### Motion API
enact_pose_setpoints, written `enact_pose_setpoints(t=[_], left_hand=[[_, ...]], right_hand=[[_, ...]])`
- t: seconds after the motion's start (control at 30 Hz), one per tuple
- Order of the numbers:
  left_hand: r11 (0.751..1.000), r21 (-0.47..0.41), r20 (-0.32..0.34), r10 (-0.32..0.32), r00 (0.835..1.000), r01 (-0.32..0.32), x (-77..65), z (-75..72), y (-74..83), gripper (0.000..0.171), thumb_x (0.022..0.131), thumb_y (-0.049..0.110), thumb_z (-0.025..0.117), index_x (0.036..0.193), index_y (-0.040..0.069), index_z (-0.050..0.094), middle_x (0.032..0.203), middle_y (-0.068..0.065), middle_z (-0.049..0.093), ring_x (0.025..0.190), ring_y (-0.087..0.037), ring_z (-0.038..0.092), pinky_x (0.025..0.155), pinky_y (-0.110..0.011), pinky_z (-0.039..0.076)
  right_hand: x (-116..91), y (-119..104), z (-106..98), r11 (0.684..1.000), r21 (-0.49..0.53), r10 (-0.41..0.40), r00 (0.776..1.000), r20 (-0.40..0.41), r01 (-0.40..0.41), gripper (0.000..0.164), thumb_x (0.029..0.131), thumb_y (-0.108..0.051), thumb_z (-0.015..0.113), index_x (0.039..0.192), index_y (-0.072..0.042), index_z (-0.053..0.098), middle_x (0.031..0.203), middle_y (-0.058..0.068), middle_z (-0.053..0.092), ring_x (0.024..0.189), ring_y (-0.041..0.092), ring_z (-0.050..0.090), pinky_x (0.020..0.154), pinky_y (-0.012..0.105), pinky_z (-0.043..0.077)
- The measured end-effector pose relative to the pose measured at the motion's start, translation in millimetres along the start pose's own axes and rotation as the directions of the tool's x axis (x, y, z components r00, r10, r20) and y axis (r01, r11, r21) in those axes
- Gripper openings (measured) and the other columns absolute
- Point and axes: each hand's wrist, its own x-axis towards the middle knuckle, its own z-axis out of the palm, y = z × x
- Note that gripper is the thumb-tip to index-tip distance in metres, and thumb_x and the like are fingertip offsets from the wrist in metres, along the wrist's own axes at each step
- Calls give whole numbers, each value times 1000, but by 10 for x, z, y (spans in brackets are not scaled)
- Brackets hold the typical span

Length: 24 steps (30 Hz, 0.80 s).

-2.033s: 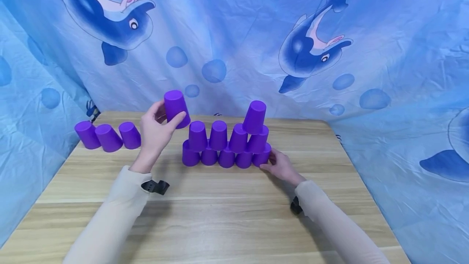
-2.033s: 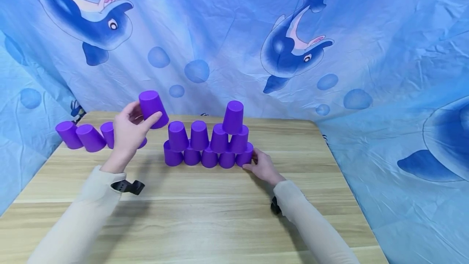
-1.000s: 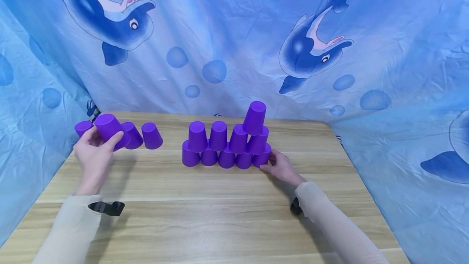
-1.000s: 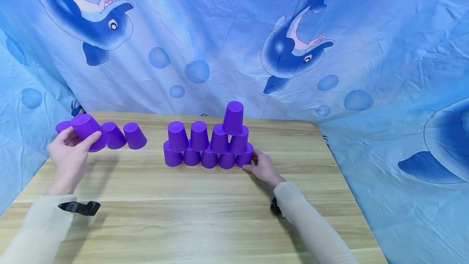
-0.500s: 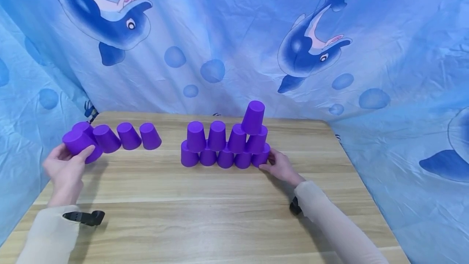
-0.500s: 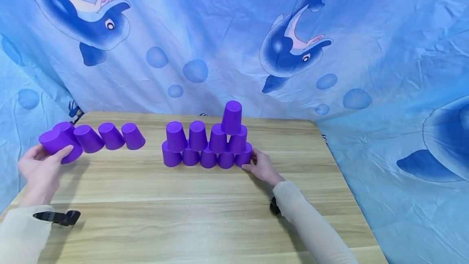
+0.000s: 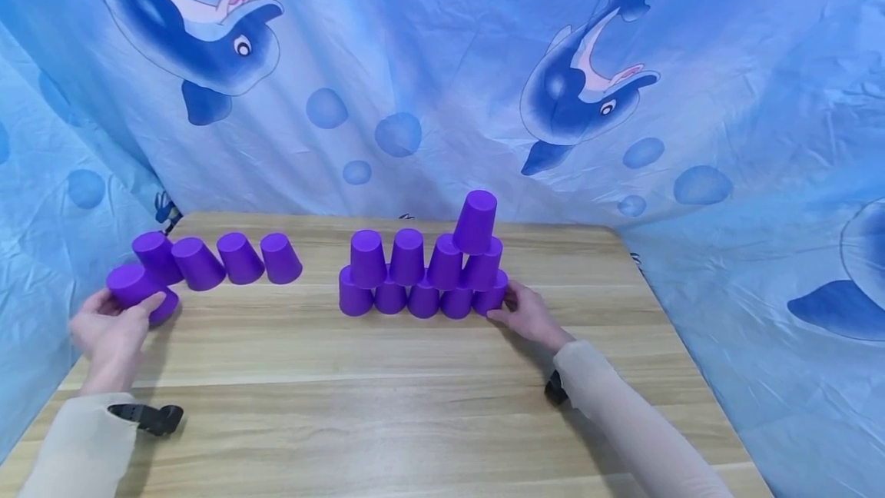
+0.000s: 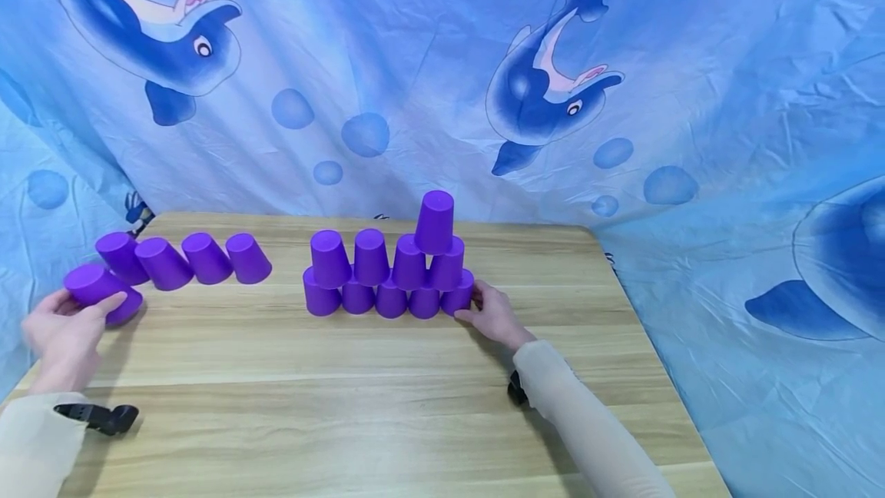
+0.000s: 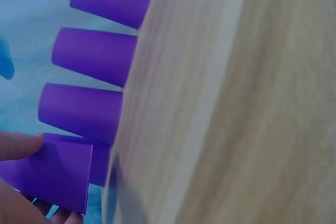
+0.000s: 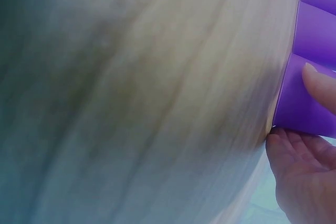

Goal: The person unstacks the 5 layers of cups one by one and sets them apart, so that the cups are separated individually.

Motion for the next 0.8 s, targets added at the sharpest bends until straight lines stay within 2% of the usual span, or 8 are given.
enact_pose_setpoints(t=[0.1, 0.23, 0.33, 0.4, 0.47, 0.53, 0.67, 0.8], left_hand=[[1000, 17, -11, 0, 1000, 0, 28, -27, -24, 85, 64, 16, 91, 139, 20, 50, 101, 15, 57, 93, 0, 50, 82, -6, 39], [1000, 24, -24, -16, 1000, 16, 55, -53, -43, 86, 64, 15, 91, 140, 20, 49, 88, 18, 54, 83, 3, 50, 71, -6, 40], [995, 93, -22, -26, 999, 28, 77, -67, -51, 87, 66, 20, 90, 142, 21, 47, 99, 16, 57, 88, 0, 51, 84, -10, 40], [987, 160, -15, -18, 1000, 21, 93, -75, -62, 86, 70, 24, 87, 144, 21, 43, 115, 12, 58, 98, -3, 51, 96, -17, 37], [971, 239, -4, -3, 1000, 4, 108, -83, -75, 84, 75, 28, 83, 146, 19, 39, 133, 6, 52, 111, -7, 48, 106, -26, 31], [954, 300, 4, 14, 1000, -14, 127, -87, -88, 82, 79, 31, 79, 147, 18, 36, 144, -1, 44, 121, -10, 44, 109, -30, 28], [932, 361, 17, 38, 999, -42, 162, -86, -87, 80, 82, 33, 75, 148, 16, 34, 147, -7, 38, 127, -15, 40, 109, -32, 28], [921, 386, 17, 50, 999, -53, 198, -96, -91, 79, 80, 34, 77, 147, 16, 38, 139, -2, 49, 117, -18, 45, 109, -33, 28]], right_hand=[[10, 9, -12, 1000, 1, 6, 1000, 3, -6, 63, 80, -12, 78, 134, 1, 49, 124, 19, 58, 114, 31, 56, 96, 40, 45], [20, 12, -21, 1000, 3, 0, 1000, 1, 0, 61, 80, -12, 78, 132, 1, 49, 123, 18, 59, 113, 32, 56, 96, 41, 45], [21, 7, -16, 1000, 1, 9, 1000, -4, -9, 60, 80, -12, 79, 131, 1, 50, 123, 18, 59, 114, 32, 56, 96, 41, 45], [15, 7, -8, 1000, 4, 17, 1000, -3, -17, 60, 80, -12, 79, 131, 1, 51, 123, 18, 59, 114, 31, 56, 96, 40, 45], [8, 7, 2, 1000, 7, 24, 1000, -1, -24, 60, 79, -12, 79, 131, 1, 51, 123, 18, 59, 114, 31, 56, 96, 40, 45], [5, 12, 11, 1000, 7, 24, 1000, -3, -24, 60, 79, -11, 79, 131, 1, 51, 124, 18, 59, 114, 31, 56, 96, 40, 45], [16, 27, 19, 1000, 7, 15, 1000, -11, -15, 61, 79, -11, 79, 131, 1, 50, 123, 18, 59, 114, 31, 56, 97, 39, 45], [14, 30, 19, 1000, 14, 13, 1000, -6, -13, 62, 79, -10, 79, 132, 1, 50, 124, 18, 58, 115, 31, 55, 97, 39, 44]])
